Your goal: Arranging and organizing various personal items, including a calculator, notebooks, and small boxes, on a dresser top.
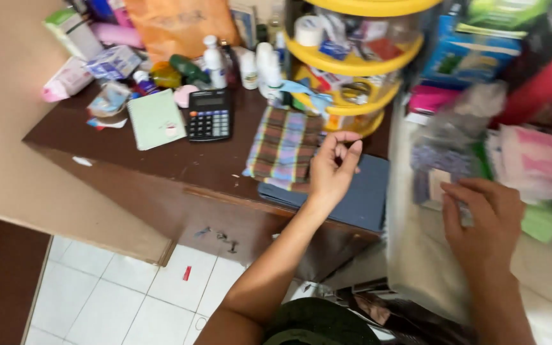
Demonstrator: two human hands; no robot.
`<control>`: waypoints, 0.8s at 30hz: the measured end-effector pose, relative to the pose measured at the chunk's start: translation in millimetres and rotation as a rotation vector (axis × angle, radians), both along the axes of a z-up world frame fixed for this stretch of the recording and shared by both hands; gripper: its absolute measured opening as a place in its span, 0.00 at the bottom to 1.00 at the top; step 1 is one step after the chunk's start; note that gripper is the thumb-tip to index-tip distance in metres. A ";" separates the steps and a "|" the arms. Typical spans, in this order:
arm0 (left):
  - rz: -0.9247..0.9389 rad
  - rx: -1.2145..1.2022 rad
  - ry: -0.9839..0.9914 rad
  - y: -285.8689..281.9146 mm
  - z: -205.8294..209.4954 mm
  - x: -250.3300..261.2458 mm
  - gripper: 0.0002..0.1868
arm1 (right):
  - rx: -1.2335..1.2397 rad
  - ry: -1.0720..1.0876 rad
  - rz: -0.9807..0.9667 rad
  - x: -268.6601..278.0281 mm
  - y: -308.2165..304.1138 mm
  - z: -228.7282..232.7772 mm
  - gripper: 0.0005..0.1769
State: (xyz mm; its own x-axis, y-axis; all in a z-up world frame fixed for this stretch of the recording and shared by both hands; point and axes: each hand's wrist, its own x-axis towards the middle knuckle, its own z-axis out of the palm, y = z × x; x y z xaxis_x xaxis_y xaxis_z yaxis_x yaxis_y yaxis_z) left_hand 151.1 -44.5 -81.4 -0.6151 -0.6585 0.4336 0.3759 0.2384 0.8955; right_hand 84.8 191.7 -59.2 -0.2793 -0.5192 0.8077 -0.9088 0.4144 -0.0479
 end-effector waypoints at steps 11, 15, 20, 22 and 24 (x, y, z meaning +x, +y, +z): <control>0.062 -0.095 -0.057 -108.8 -0.1 60.9 0.15 | 0.073 -0.102 0.087 100.1 -115.4 30.4 0.08; 0.127 -0.165 -0.079 -165.3 -0.8 85.1 0.12 | 0.121 -0.277 0.053 101.8 -183.8 1.0 0.16; 0.142 -0.183 -0.088 -235.0 -6.5 116.6 0.12 | 0.246 -0.307 -0.230 103.4 -263.7 -21.2 0.32; 0.163 -0.196 -0.112 -262.5 -12.4 129.7 0.12 | 0.301 -0.292 -0.427 104.3 -290.9 -22.6 0.39; 0.257 -0.381 -0.063 -288.6 -17.6 142.5 0.11 | 0.464 -0.775 -0.520 107.3 -314.0 -12.1 0.43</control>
